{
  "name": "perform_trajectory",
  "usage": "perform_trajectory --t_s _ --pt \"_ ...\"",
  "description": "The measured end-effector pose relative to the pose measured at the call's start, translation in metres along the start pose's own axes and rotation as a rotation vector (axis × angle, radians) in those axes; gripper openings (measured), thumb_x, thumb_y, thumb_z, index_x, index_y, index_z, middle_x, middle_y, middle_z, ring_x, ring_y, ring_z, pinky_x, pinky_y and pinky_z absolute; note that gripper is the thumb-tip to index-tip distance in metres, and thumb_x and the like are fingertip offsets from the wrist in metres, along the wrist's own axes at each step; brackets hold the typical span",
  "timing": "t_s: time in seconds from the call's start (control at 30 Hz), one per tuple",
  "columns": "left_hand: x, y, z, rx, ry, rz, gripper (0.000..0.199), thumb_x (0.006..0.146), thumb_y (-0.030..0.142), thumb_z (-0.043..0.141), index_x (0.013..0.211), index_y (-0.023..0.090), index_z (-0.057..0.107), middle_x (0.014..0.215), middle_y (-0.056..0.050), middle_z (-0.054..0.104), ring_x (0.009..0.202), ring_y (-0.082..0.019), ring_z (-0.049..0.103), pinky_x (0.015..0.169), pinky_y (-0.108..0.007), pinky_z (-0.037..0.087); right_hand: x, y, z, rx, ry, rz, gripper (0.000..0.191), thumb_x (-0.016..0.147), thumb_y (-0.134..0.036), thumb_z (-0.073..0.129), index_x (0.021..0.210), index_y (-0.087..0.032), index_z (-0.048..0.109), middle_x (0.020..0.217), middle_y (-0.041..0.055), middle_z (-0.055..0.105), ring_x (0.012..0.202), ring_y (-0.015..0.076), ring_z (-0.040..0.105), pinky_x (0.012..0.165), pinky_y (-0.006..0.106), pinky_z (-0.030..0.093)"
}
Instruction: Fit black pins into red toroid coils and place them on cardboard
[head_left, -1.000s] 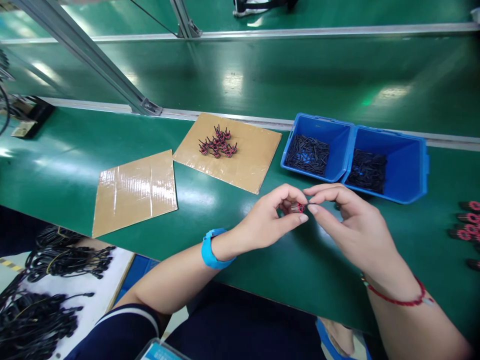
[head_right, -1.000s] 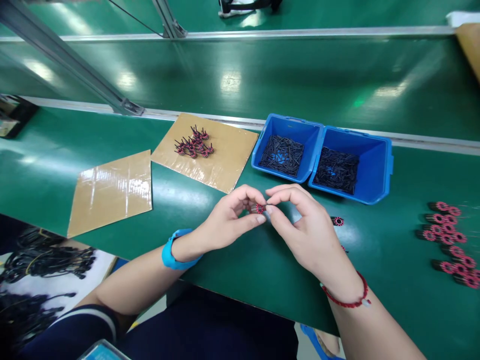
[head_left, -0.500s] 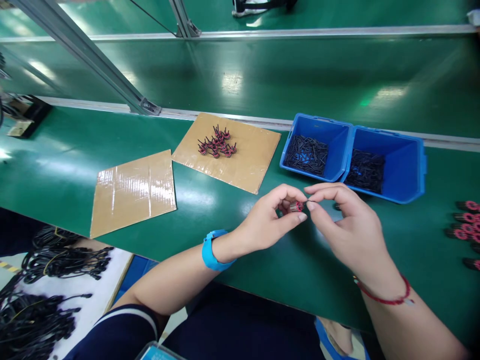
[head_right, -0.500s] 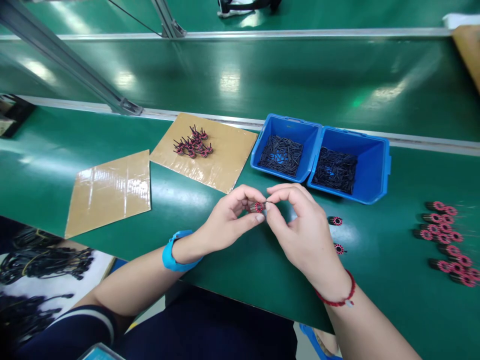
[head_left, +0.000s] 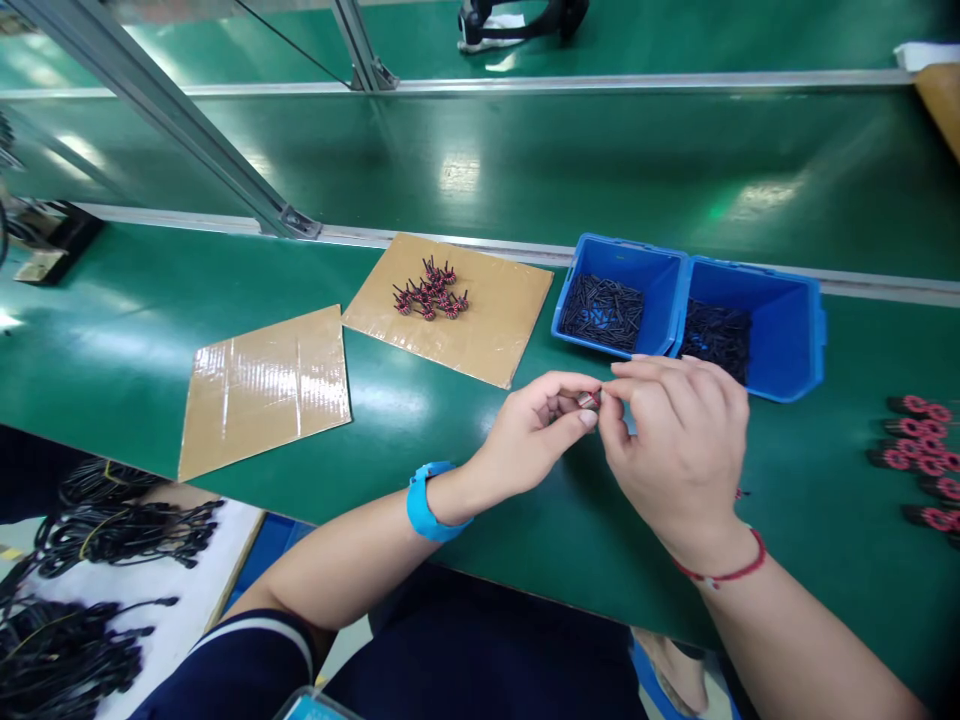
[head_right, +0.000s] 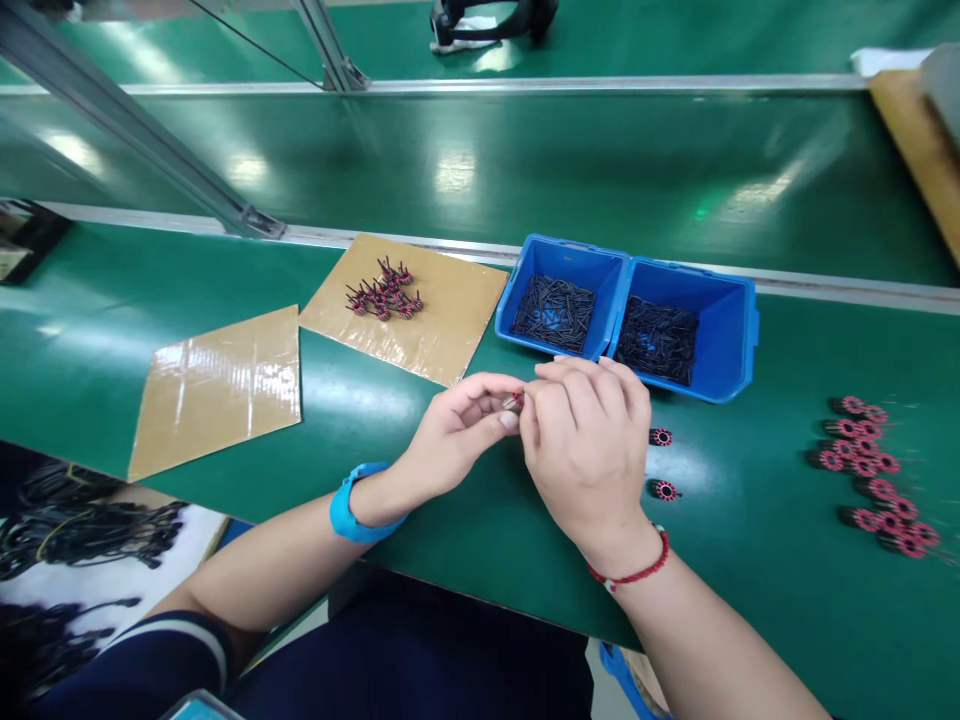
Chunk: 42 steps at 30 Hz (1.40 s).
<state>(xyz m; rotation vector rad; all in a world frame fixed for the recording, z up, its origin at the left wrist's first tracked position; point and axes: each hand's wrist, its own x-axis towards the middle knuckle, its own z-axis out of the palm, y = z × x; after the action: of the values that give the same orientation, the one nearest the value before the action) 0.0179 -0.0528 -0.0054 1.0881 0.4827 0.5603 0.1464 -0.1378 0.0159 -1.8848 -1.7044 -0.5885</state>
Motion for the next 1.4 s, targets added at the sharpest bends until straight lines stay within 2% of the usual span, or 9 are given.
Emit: perform_trajectory --t_s 0.1,0.27,0.47,0.63,0.83,1.1,1.2,1.3,1.4 --pt "0.003 0.002 -0.001 -0.106 0.037 -0.039 0.022 0.082 0.023 0.076 0.102 0.017 0.070 0.090 -0.002 0.069 0.081 -0.011 0.062 0.078 -0.027 0.051 0.000 0.000 -0.001 0.007 -0.021 -0.058 0.011 0.088 -0.010 0.068 0.096 -0.018 0.064 0.105 0.0093 0.079 0.103 0.0295 0.073 0.103 0.049 0.046" --pt "0.006 0.005 -0.005 -0.189 0.055 -0.081 0.024 0.080 0.027 0.078 0.101 0.018 0.071 0.088 -0.001 0.069 0.073 -0.010 0.062 0.076 -0.027 0.051 -0.002 0.005 -0.002 0.143 -0.059 -0.088 0.031 0.088 -0.005 0.062 0.115 -0.017 0.067 0.121 0.0104 0.077 0.114 0.0306 0.070 0.108 0.053 0.044" --pt "0.005 0.008 -0.005 -0.181 -0.017 -0.058 0.030 0.083 0.024 0.075 0.110 0.019 0.064 0.094 -0.002 0.069 0.075 -0.010 0.064 0.075 -0.027 0.051 -0.003 0.026 -0.003 0.695 -0.108 0.417 0.019 0.095 -0.019 0.061 0.109 -0.026 0.072 0.118 0.0062 0.075 0.114 0.0230 0.069 0.101 0.043 0.053" --pt "0.004 0.010 -0.006 -0.141 -0.081 -0.076 0.037 0.081 0.021 0.077 0.112 0.019 0.055 0.091 0.000 0.067 0.074 -0.009 0.064 0.074 -0.026 0.052 -0.003 0.038 -0.007 0.969 -0.350 0.491 0.013 0.094 -0.034 0.068 0.105 -0.034 0.075 0.120 0.0011 0.073 0.119 0.0218 0.066 0.104 0.042 0.051" --pt "0.003 0.011 -0.005 -0.074 -0.131 -0.076 0.038 0.082 0.018 0.075 0.113 0.020 0.053 0.091 0.000 0.065 0.078 -0.010 0.062 0.075 -0.026 0.050 -0.002 0.035 -0.006 1.007 -0.437 0.490 0.007 0.090 -0.038 0.072 0.094 -0.033 0.076 0.115 0.0006 0.073 0.112 0.0209 0.068 0.100 0.039 0.052" --pt "0.001 0.009 -0.005 0.029 -0.166 -0.006 0.035 0.085 0.019 0.072 0.115 0.020 0.053 0.095 -0.002 0.064 0.087 -0.012 0.061 0.083 -0.029 0.050 -0.002 0.034 -0.005 0.954 -0.392 0.409 0.008 0.093 -0.031 0.069 0.086 -0.029 0.072 0.100 -0.0004 0.073 0.105 0.0181 0.068 0.094 0.034 0.053" --pt "0.002 0.011 -0.006 0.009 -0.139 -0.015 0.034 0.084 0.021 0.073 0.113 0.020 0.054 0.095 -0.003 0.064 0.086 -0.012 0.061 0.081 -0.029 0.050 -0.003 0.033 -0.005 0.949 -0.382 0.421 0.007 0.094 -0.032 0.067 0.096 -0.030 0.073 0.110 0.0004 0.074 0.111 0.0189 0.067 0.098 0.036 0.053" --pt "0.003 0.012 -0.006 -0.053 -0.099 -0.043 0.035 0.083 0.025 0.076 0.111 0.020 0.056 0.095 -0.003 0.065 0.081 -0.012 0.062 0.079 -0.029 0.052 -0.003 0.033 -0.005 0.962 -0.399 0.481 0.023 0.095 -0.035 0.066 0.118 -0.031 0.070 0.126 0.0034 0.071 0.123 0.0226 0.064 0.105 0.043 0.051" --pt "0.006 0.012 -0.007 -0.095 -0.072 -0.056 0.037 0.081 0.026 0.078 0.110 0.020 0.056 0.096 -0.003 0.066 0.080 -0.012 0.063 0.079 -0.029 0.053 -0.003 0.033 -0.003 0.978 -0.416 0.487 0.020 0.093 -0.036 0.068 0.111 -0.030 0.072 0.124 0.0049 0.072 0.124 0.0250 0.064 0.106 0.047 0.050"
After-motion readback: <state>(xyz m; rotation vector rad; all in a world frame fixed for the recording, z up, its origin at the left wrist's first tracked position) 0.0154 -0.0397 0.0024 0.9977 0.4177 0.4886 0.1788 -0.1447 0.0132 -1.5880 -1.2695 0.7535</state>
